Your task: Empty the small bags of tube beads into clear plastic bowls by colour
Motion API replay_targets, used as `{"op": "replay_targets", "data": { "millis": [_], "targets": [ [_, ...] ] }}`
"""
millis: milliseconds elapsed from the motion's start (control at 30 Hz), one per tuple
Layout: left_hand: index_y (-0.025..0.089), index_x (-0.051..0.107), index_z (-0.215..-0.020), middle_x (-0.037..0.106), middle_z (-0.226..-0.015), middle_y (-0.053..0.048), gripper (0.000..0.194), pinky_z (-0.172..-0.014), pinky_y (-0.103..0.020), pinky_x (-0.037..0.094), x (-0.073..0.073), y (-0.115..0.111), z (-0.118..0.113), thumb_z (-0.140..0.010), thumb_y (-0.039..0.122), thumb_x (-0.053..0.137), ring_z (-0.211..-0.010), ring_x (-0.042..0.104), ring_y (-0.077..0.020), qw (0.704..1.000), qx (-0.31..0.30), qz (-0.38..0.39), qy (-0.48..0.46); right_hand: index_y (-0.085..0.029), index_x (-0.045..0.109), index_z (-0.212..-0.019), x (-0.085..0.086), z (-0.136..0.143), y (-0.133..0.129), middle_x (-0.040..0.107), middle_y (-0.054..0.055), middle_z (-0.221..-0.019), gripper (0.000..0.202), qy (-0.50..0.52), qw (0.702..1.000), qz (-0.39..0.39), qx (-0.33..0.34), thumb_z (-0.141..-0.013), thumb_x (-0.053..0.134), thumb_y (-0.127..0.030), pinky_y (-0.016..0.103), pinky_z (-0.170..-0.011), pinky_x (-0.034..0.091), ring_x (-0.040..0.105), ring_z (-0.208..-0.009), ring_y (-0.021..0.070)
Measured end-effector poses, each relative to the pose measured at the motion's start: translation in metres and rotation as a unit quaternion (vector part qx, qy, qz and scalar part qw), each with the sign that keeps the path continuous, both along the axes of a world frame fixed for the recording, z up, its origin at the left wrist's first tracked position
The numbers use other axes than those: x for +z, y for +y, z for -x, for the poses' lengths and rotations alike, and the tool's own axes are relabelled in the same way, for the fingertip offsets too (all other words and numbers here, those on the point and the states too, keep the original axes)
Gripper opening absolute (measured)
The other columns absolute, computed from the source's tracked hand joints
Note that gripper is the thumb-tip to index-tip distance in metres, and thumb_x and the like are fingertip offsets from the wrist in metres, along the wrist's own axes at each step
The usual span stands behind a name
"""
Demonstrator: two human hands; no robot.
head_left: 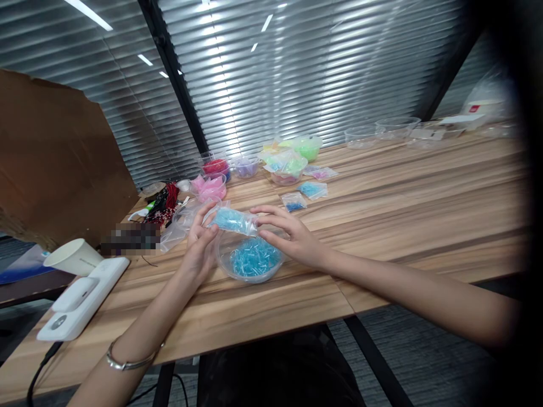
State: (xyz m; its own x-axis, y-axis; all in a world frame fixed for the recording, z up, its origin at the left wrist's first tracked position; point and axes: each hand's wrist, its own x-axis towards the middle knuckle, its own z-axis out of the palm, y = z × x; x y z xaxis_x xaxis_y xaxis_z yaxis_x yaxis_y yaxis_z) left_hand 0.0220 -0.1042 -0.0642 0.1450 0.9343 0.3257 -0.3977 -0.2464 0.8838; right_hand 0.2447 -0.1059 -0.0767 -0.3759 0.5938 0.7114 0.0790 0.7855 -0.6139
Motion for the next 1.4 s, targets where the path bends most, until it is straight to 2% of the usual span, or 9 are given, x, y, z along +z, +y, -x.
{"op": "replay_targets", "data": {
  "millis": [333, 533, 867, 1167, 1400],
  "targets": [
    [0.024, 0.057, -0.123, 0.061, -0.117, -0.006, 0.053, -0.091, -0.024, 0.046, 0.001, -0.0016, -0.0009, -0.074, 0.033, 0.076, -0.103, 0.059, -0.0161, 1.0, 0.004, 0.011, -0.005, -0.022, 0.065, -0.111, 0.0014, -0.0013, -0.001, 0.054, 0.008, -0.127, 0.026, -0.016, 1.0, -0.017, 0.002, -0.091, 0.052, -0.011, 0.041, -0.108, 0.038, 0.049, -0.124, 0.0195],
    [0.025, 0.057, -0.122, 0.061, -0.117, -0.005, 0.051, -0.089, -0.024, 0.048, 0.0, -0.0001, -0.0001, -0.075, 0.032, 0.076, -0.1, 0.059, -0.0149, 1.0, -0.004, 0.015, -0.01, -0.022, 0.066, -0.1, 0.0012, -0.0014, -0.0011, 0.054, 0.007, -0.12, 0.025, -0.02, 1.0, -0.015, -0.003, -0.088, 0.05, -0.006, 0.041, -0.104, 0.04, 0.052, -0.119, 0.0195],
    [0.025, 0.056, -0.122, 0.06, -0.115, -0.004, 0.052, -0.085, -0.022, 0.048, 0.0021, -0.0026, -0.0021, -0.074, 0.032, 0.076, -0.096, 0.058, -0.0135, 1.0, -0.015, 0.02, -0.01, -0.021, 0.067, -0.094, 0.0018, -0.0015, -0.002, 0.054, 0.007, -0.115, 0.026, -0.022, 1.0, -0.014, 0.003, -0.087, 0.049, -0.003, 0.039, -0.102, 0.04, 0.054, -0.115, 0.0188],
    [0.026, 0.056, -0.119, 0.059, -0.109, -0.005, 0.055, -0.081, -0.027, 0.049, 0.0022, -0.0042, -0.0022, -0.071, 0.041, 0.078, -0.094, 0.059, -0.0176, 0.999, -0.012, 0.03, 0.023, -0.022, 0.069, -0.088, 0.0012, -0.0014, -0.0005, 0.055, 0.007, -0.114, 0.027, -0.027, 0.999, -0.017, 0.008, -0.087, 0.048, -0.004, 0.039, -0.1, 0.043, 0.055, -0.113, 0.0185],
    [0.025, 0.056, -0.119, 0.06, -0.109, -0.005, 0.056, -0.08, -0.027, 0.05, 0.0027, -0.0053, -0.0029, -0.071, 0.041, 0.078, -0.093, 0.059, -0.0177, 0.999, -0.019, 0.029, 0.026, -0.021, 0.07, -0.085, 0.0003, -0.002, 0.0005, 0.055, 0.007, -0.114, 0.026, -0.034, 0.999, -0.012, 0.019, -0.087, 0.049, -0.005, 0.042, -0.101, 0.043, 0.056, -0.111, 0.0199]
  ]
}}
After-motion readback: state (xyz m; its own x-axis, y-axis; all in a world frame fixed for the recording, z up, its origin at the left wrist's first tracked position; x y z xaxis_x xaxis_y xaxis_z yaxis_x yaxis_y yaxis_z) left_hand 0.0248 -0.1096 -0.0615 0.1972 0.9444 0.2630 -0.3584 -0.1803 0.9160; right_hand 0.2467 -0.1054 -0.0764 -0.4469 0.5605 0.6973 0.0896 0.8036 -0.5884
